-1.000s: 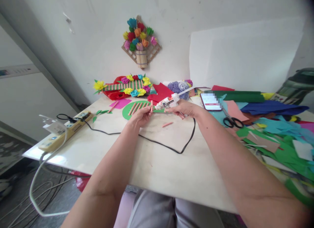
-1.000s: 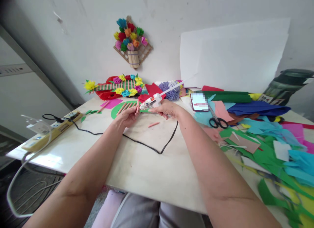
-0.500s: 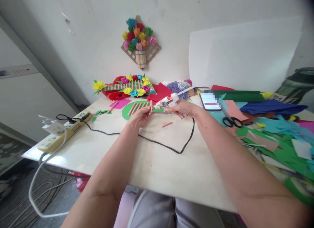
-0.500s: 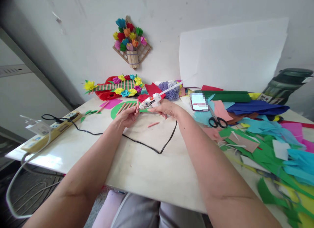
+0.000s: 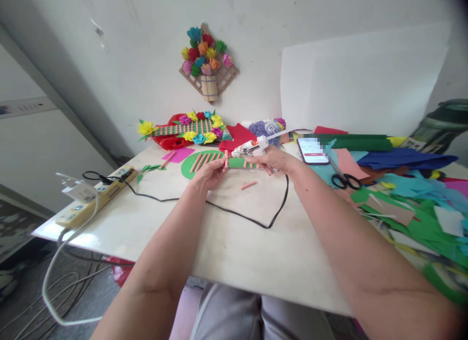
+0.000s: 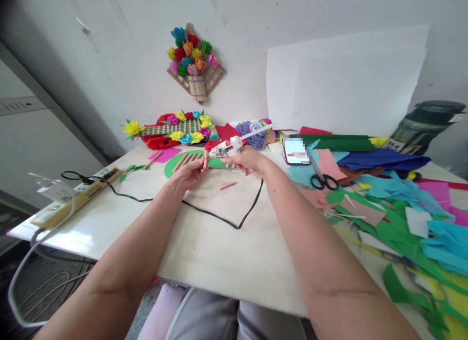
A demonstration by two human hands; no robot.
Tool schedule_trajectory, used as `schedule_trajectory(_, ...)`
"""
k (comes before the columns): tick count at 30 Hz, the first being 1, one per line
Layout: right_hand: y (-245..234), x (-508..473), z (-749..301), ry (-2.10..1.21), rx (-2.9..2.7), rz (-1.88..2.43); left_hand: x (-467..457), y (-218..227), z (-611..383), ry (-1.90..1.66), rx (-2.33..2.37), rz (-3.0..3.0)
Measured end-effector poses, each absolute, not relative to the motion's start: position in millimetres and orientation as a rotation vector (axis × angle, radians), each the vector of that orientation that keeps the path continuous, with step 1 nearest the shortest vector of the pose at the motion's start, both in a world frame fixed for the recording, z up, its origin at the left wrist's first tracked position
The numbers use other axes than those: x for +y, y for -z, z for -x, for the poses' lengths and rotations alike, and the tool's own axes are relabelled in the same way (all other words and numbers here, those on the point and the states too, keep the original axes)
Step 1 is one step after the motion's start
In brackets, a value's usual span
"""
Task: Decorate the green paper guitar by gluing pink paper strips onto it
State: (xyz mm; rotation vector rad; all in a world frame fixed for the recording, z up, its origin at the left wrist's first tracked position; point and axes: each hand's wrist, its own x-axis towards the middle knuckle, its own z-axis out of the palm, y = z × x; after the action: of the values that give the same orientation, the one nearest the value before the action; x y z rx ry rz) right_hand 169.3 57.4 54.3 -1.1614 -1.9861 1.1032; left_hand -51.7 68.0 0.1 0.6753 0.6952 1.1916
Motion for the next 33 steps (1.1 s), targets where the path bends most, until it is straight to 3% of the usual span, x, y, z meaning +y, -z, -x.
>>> schedule_trajectory(33,-53.0,57.1,-167.7,-1.154,-2.022,1.157,67.0,-2.2,50.0,-1.267,0.731,-0.642)
